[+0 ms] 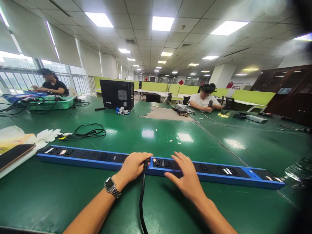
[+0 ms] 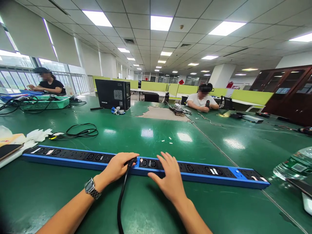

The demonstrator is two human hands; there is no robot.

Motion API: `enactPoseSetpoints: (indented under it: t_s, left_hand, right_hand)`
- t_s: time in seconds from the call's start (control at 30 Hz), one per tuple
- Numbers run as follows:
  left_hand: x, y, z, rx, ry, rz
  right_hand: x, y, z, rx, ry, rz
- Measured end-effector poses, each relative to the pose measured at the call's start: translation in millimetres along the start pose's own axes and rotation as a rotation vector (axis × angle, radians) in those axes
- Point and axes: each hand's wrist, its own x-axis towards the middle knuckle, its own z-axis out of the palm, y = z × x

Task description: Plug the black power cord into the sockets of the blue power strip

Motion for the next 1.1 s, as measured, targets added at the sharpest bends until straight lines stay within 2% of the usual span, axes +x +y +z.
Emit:
enactPoseSetpoints:
  t_s: [0.1, 0.23, 0.4, 0.53, 0.6, 0.7, 0.77, 0.87, 0.93, 1.0, 1.1]
  left_hand:
    - [-1.0, 3.2, 4.5, 0.015, 0.017, -0.035]
    - [1.0, 5.1, 9.1, 0.062, -0.048, -0.036]
    - [-5.5, 0.2, 5.0, 0.172, -0.153, -0.068]
    - [-11.8, -3.0, 4.4, 0.272, -0.168, -0.129]
    - [-12.7, -3.8, 5.6, 0.297, -0.163, -0.129]
    - [-11.9, -4.5, 6.9, 0.303, -0.149, -0.137]
    - [-10.6, -4.3, 7.2, 0.3, -0.145, -0.141]
    - [-8.5, -2.5, 7.4, 0.286, -0.146, -0.156]
    - [-7.8, -1.6, 7.8, 0.28, -0.144, -0.171]
    - [-8.2, -1.9, 8.3, 0.274, -0.13, -0.172]
    - [-9.9, -2.9, 8.0, 0.243, -0.095, -0.155]
  right_hand:
    - [20.3, -25.0, 18.0, 0.118, -0.083, -0.024]
    - [34.9, -38.0, 34.7, 0.24, -0.167, -0.042]
    - [37.4, -44.2, 44.1, 0.272, -0.142, -0.089]
    - [39.8, -55.8, 51.7, 0.231, -0.143, -0.165]
    - [41.9, -58.6, 50.1, 0.242, -0.059, -0.177]
    - [40.2, -46.2, 34.2, 0.257, 0.178, -0.104]
    - [32.4, -24.8, 18.2, 0.253, 0.244, -0.027]
    - [14.2, 14.3, -1.4, 0.234, 0.164, 0.042]
    - [4.7, 32.8, -7.2, 0.212, 0.11, 0.064]
    - [1.4, 40.1, -8.0, 0.194, 0.069, 0.06]
    - [5.5, 36.3, -6.3, 0.173, -0.001, 0.009]
